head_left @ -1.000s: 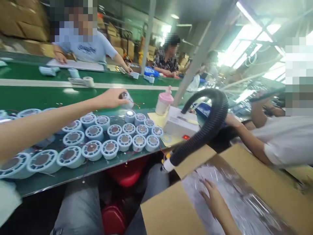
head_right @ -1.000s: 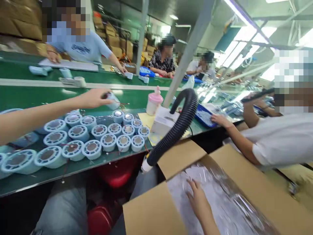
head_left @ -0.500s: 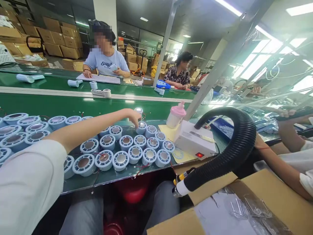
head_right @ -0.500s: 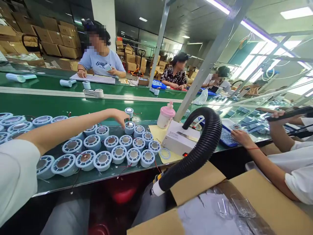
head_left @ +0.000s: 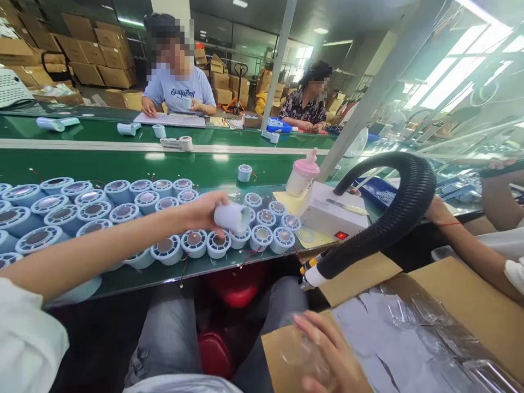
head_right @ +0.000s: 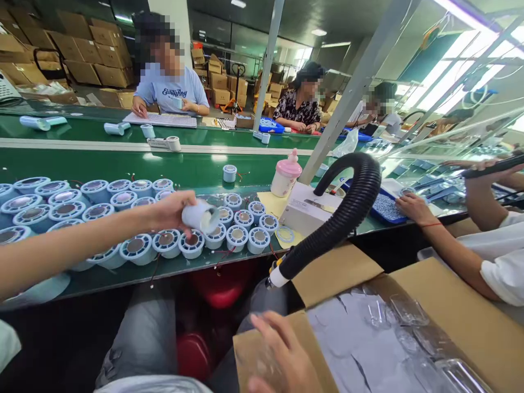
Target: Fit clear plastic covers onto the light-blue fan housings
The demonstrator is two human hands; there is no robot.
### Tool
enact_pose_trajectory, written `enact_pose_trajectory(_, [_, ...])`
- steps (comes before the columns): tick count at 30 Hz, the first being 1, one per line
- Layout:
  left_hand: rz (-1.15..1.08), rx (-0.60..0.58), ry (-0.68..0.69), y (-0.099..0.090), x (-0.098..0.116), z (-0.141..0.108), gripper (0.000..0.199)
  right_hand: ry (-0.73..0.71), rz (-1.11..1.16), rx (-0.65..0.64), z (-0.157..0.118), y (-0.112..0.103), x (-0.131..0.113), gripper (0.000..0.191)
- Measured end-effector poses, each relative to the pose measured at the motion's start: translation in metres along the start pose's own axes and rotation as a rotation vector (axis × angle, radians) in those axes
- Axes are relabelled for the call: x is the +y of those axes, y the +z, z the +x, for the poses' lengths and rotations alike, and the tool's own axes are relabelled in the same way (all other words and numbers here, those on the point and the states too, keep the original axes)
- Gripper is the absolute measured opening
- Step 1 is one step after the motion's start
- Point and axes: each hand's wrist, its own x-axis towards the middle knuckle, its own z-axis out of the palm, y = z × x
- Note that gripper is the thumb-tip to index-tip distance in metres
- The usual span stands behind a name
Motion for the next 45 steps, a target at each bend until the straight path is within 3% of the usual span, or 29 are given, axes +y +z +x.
enact_pose_trajectory(2, [-0.311, -0.216, -0.105, 0.028, -0.018, -0.029, 0.035, -0.114, -0.177, -0.068, 0.017, 0.023, -0.013, 0.052])
enact_pose_trajectory(5, [-0.498, -0.297, -0.125, 0.061, -0.039, -0.056, 0.033, -0.245, -0.316, -0.087, 0.039, 0.046, -0.029, 0.055])
enact_pose_trajectory(7, [-0.481, -0.313, -0.081, 0.071, -0.047, -0.064, 0.036, -0.273, -0.364, -0.043, 0.050, 0.054, -0.036, 0.056])
enact_pose_trajectory(10, [-0.342, -0.427, -0.023, 0.078, -0.056, -0.070, 0.037, -0.268, -0.522, 0.021, 0.058, 0.059, -0.041, 0.054])
enact_pose_trajectory(13, [-0.041, -0.421, 0.162, 0.088, -0.062, -0.077, 0.029, -0.192, -0.638, -0.045, 0.060, 0.060, -0.040, 0.043])
enact_pose_trajectory(16, [0.194, -0.216, 0.384, 0.101, -0.068, -0.083, 0.021, -0.082, -0.484, -0.174, 0.057, 0.059, -0.036, 0.022])
enact_pose_trajectory(18, [0.177, -0.122, 0.427, 0.108, -0.073, -0.085, 0.017, 0.008, -0.270, -0.229, 0.054, 0.056, -0.037, 0.013])
enact_pose_trajectory(21, [0.045, -0.057, 0.439, 0.116, -0.084, -0.082, 0.040, 0.138, -0.011, -0.201, 0.049, 0.051, -0.040, 0.011])
enact_pose_trajectory(23, [0.006, -0.036, 0.467, 0.120, -0.093, -0.078, 0.059, 0.202, 0.081, -0.127, 0.047, 0.050, -0.041, 0.019])
enact_pose_trajectory(25, [0.021, -0.051, 0.524, 0.124, -0.102, -0.074, 0.065, 0.262, 0.157, -0.048, 0.046, 0.049, -0.040, 0.024])
enact_pose_trajectory(28, [0.018, -0.181, 0.593, 0.127, -0.110, -0.072, 0.066, 0.366, 0.286, 0.037, 0.047, 0.050, -0.036, 0.029])
enact_pose_trajectory(31, [-0.127, -0.308, 0.540, 0.130, -0.111, -0.074, 0.068, 0.443, 0.392, 0.088, 0.049, 0.049, -0.031, 0.030])
enact_pose_trajectory(34, [-0.295, -0.351, 0.411, 0.132, -0.108, -0.077, 0.066, 0.459, 0.498, 0.088, 0.047, 0.046, -0.027, 0.030])
enact_pose_trajectory(37, [-0.470, -0.391, 0.259, 0.133, -0.105, -0.079, 0.066, 0.307, 0.378, -0.036, 0.042, 0.042, -0.025, 0.015])
enact_pose_trajectory(40, [-0.585, -0.422, 0.171, 0.132, -0.103, -0.081, 0.066, 0.097, 0.080, -0.137, 0.034, 0.036, -0.025, 0.042])
enact_pose_trajectory(42, [-0.573, -0.458, 0.175, 0.130, -0.102, -0.083, 0.068, 0.041, 0.002, -0.154, 0.031, 0.033, -0.026, 0.040])
enact_pose_trajectory(45, [-0.492, -0.469, 0.255, 0.126, -0.101, -0.085, 0.074, 0.071, 0.058, -0.158, 0.028, 0.030, -0.026, 0.041])
